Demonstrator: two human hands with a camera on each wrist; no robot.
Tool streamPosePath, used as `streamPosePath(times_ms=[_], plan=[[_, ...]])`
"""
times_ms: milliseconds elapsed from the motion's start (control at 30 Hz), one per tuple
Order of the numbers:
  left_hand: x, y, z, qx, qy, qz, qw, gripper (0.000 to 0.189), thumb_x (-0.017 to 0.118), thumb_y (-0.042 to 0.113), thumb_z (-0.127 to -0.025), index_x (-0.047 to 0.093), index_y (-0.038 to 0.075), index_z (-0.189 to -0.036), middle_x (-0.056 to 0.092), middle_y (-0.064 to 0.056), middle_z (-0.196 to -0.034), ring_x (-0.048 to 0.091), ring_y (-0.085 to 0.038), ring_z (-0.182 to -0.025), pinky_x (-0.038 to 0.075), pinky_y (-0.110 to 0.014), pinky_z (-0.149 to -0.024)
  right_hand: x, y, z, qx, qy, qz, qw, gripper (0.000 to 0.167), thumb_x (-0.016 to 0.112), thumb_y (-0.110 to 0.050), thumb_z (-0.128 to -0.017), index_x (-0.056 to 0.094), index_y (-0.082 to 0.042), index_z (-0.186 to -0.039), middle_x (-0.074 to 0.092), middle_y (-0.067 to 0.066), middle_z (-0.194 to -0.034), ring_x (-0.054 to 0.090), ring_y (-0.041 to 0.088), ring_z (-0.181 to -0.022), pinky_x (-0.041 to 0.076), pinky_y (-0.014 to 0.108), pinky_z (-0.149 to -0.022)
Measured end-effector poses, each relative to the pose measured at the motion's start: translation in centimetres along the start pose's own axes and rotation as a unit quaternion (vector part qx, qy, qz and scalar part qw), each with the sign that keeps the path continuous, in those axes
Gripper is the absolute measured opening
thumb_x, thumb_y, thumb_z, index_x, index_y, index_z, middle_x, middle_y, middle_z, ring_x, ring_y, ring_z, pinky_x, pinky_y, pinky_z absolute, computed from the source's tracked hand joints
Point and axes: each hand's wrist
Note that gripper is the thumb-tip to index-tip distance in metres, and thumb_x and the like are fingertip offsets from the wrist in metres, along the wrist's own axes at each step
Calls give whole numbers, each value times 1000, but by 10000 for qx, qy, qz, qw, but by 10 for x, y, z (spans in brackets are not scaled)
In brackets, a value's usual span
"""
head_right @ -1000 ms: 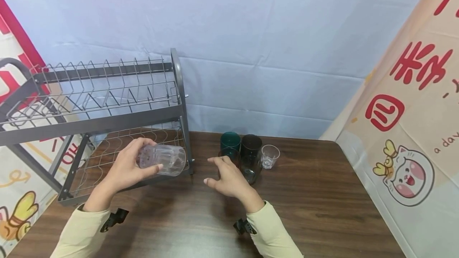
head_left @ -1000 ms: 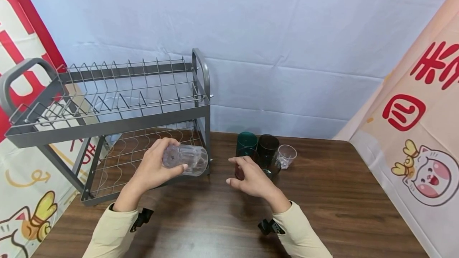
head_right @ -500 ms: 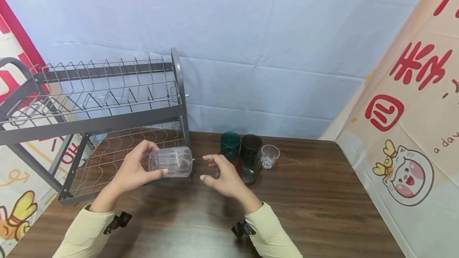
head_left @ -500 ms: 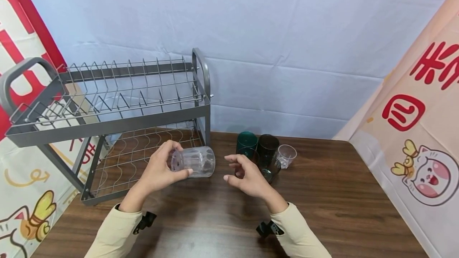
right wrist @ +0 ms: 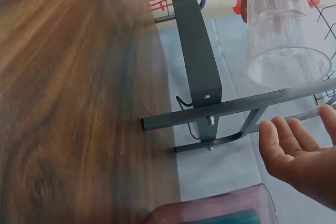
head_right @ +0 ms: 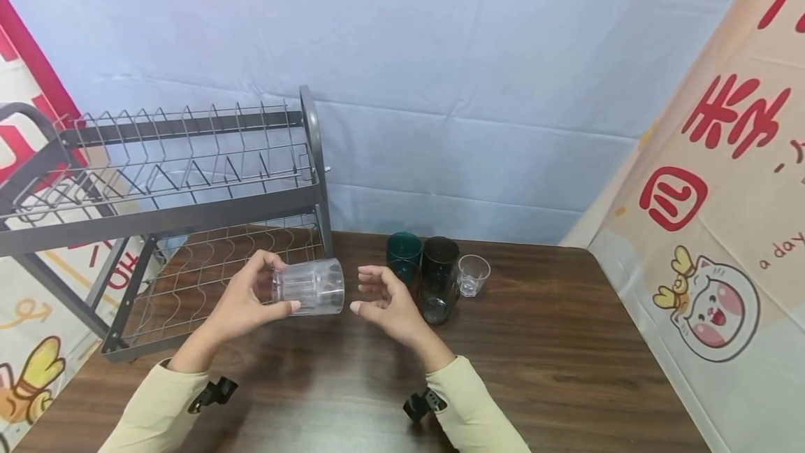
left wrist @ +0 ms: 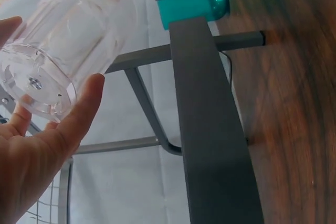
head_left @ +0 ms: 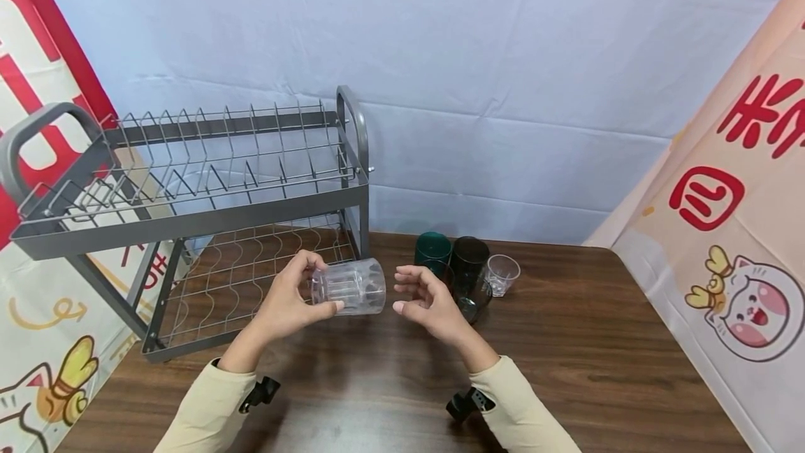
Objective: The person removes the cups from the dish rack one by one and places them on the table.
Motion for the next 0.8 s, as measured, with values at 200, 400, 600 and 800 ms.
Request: streamPosePath(times_ms=[200, 400, 600, 800], plan=[[2, 27, 0, 118, -112, 301, 9994, 51, 81, -3, -63, 45, -1, -100, 53, -17, -99, 60, -26, -78, 52, -40, -63, -1, 17, -3, -52, 45, -665, 9978, 55, 63, -3, -85, 38, 5, -133, 45, 27, -125, 40, 51, -115, 48, 32, -83], [6, 29, -1, 106, -183, 618, 9979, 50, 78, -6, -64, 45, -1, -101, 52, -15, -99, 59, -27, -82, 53, -37, -63, 1, 18, -5, 79, 51, -945, 9955, 62, 62, -7, -83, 33, 7, -136, 43, 27, -125, 45, 39, -113, 47, 31, -82], [10, 23, -1, 156, -246, 794, 9964, 52, 78, -7, -64, 45, -1, -102, 53, -15, -99, 59, -27, -82, 53, -37, -62, 4, 17, -6, 315, 11, -1165, 9927, 64, 61, -11, -83, 33, 1, -139, 41, 24, -126, 45, 35, -111, 48, 33, -79], [16, 11, -2, 188, -346, 859, 9955, 53, 79, -6, -64, 44, 1, -103, 54, -14, -100, 60, -24, -84, 53, -36, -62, 7, 17, -7, 340, -63, -1266, 9914, 66, 62, -14, -83, 31, 0, -140, 39, 24, -126, 47, 35, -107, 48, 33, -75]])
Point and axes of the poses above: each hand's wrist, its own z-axis away from the middle knuckle, its own x-axis out of the palm, y = z × x
